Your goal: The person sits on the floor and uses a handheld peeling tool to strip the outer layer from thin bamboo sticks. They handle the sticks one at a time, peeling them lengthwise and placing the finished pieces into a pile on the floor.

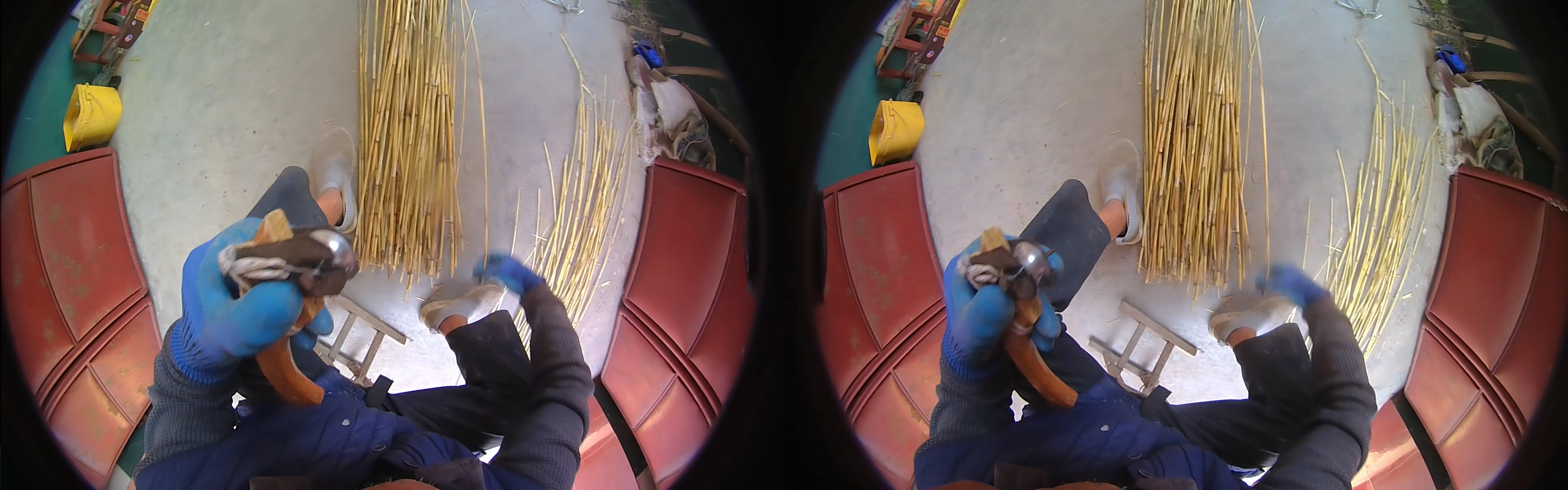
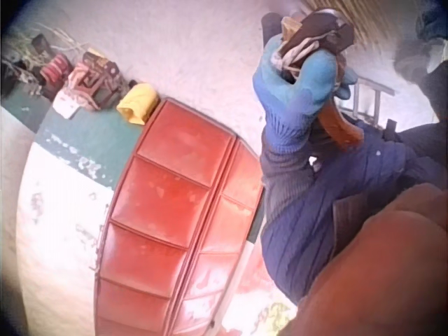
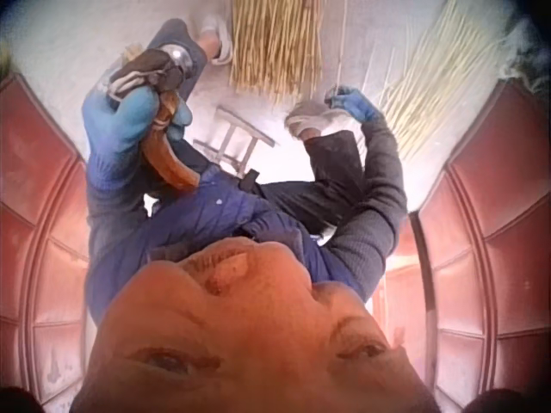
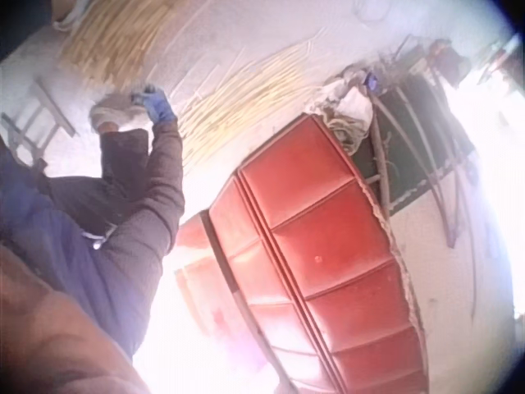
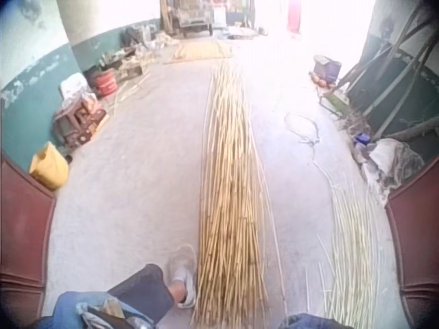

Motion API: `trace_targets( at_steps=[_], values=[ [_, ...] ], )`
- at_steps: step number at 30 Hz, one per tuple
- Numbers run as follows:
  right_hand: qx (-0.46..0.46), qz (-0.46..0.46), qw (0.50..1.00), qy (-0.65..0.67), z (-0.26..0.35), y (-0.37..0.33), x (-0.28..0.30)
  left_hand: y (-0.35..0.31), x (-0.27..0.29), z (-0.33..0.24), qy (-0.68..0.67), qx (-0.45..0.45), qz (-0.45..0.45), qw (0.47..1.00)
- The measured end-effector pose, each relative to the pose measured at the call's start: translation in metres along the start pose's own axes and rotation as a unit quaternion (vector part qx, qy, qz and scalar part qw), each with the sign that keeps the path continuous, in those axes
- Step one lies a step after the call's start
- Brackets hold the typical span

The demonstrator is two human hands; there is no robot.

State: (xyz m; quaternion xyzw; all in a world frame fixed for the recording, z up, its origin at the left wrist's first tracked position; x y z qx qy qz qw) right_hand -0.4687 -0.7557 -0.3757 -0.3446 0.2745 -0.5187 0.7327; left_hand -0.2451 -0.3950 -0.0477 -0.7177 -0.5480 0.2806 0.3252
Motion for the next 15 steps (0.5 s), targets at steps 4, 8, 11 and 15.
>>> trace_targets(
  at_steps=[4, 8, 11, 15],
  values=[
    [0.037, -0.009, 0.935, 0.352, 0.033, -0.06, -0.032, -0.005, -0.003, -0.006, 0.028, -0.002, 0.076, 0.997],
    [0.179, -0.156, 0.871, 0.43, 0.111, -0.008, -0.015, -0.002, -0.012, -0.007, 0.056, -0.012, 0.124, 0.991],
    [0.225, -0.205, 0.872, 0.384, 0.146, -0.013, -0.008, 0.001, -0.015, -0.004, 0.083, -0.022, 0.132, 0.987],
    [0.206, -0.159, 0.922, 0.287, 0.163, -0.105, -0.031, 0.008, -0.015, -0.003, 0.065, -0.053, 0.139, 0.987]
  ],
)
Point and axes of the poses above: each hand's wrist, its own y-axis towards the middle knuckle, its own x-axis out of the back of the hand, z = x × y, the point moved 3 cm from there along y, towards the middle knuckle, and after that the axes turned 11 degrees about x, right-handed, at the moved point
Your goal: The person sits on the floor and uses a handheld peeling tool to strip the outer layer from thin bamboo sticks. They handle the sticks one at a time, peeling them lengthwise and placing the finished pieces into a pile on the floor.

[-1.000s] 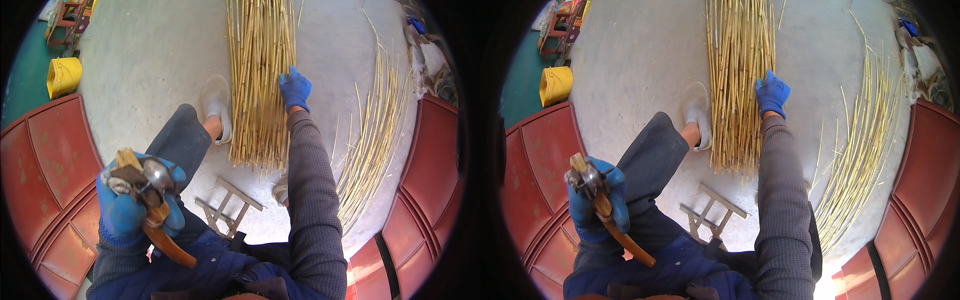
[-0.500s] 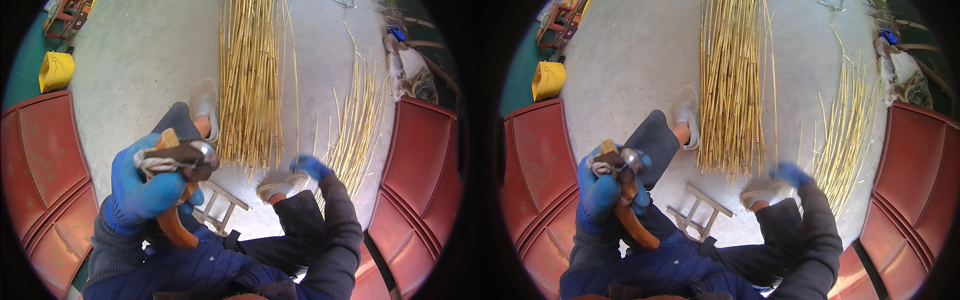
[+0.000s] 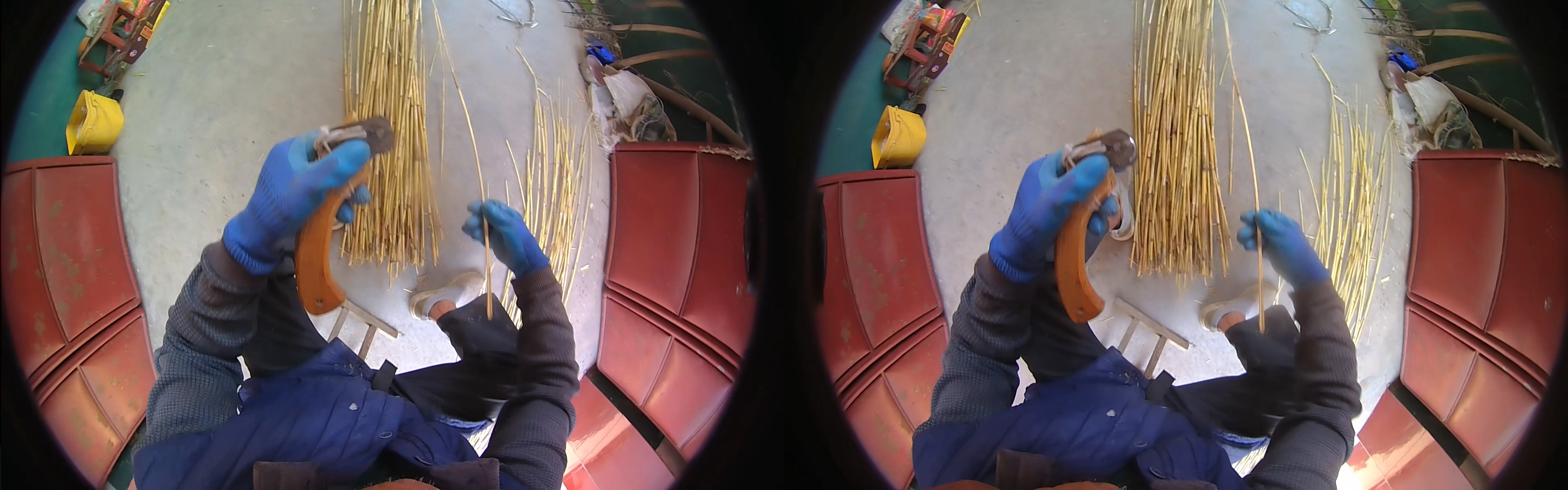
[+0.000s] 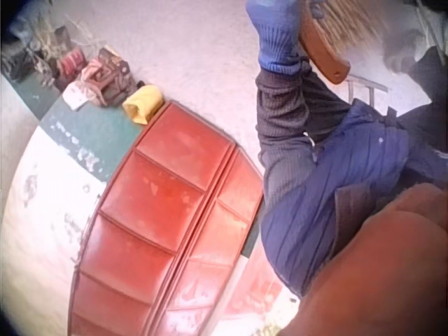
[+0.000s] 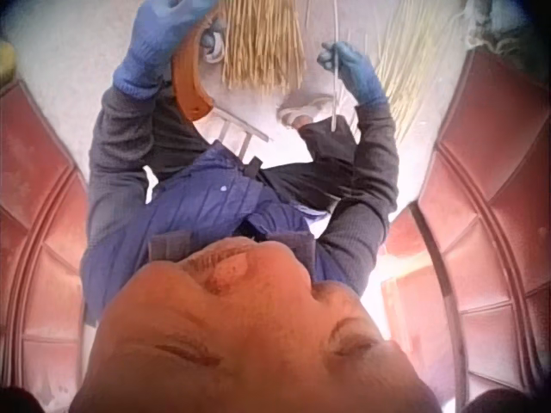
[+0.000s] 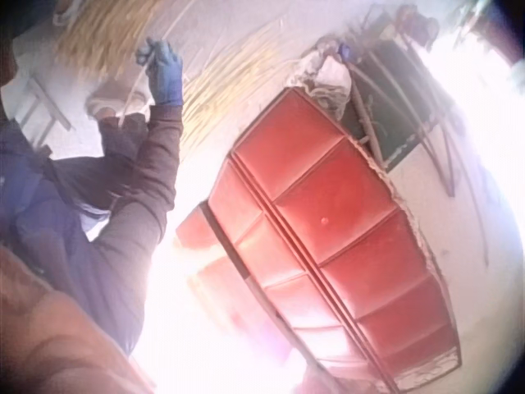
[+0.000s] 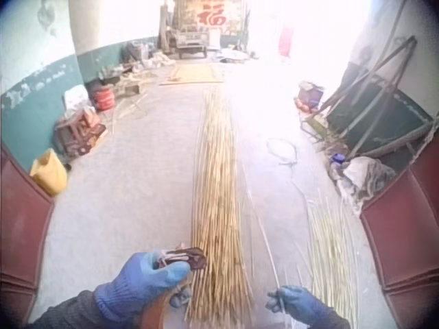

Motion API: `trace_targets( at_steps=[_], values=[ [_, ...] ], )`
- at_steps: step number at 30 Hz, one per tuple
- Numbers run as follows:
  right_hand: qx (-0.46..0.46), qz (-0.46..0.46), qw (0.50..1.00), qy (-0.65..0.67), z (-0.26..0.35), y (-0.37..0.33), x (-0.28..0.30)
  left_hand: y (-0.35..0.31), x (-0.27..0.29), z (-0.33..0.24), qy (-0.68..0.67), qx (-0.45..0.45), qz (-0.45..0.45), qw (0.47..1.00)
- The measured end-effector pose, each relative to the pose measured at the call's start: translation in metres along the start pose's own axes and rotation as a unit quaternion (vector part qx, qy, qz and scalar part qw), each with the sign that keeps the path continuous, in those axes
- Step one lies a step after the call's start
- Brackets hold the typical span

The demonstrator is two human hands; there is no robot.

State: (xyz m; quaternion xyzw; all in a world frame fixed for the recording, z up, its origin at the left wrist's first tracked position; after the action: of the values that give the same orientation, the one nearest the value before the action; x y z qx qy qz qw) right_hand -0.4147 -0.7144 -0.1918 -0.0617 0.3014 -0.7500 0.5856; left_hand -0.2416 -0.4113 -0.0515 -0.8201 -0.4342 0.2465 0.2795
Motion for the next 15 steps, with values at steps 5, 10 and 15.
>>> trace_targets(
  at_steps=[5, 10, 15],
  values=[
    [-0.035, 0.004, 0.993, -0.114, 0.04, -0.155, -0.02, 0.013, 0.004, 0.001, 0.034, -0.055, -0.017, 0.998],
    [-0.018, -0.024, 0.996, -0.085, 0.042, -0.263, -0.045, 0.019, -0.001, 0.007, 0.092, -0.094, 0.01, 0.991],
    [0.156, -0.088, 0.976, -0.121, 0.052, -0.28, -0.058, 0.003, -0.041, 0.028, 0.096, -0.093, 0.08, 0.988]
  ],
)
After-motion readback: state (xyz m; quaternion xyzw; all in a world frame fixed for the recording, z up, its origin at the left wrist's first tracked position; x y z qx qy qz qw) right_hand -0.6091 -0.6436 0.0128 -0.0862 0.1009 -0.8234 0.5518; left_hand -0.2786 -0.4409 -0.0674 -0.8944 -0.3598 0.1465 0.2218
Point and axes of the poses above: each hand's wrist, its own y-axis towards the middle knuckle, its own x-axis out of the back of the hand, z = x × y, the point moved 3 cm from there along y, towards the middle knuckle, and after that the axes turned 11 degrees about x, right-handed, at the moved point
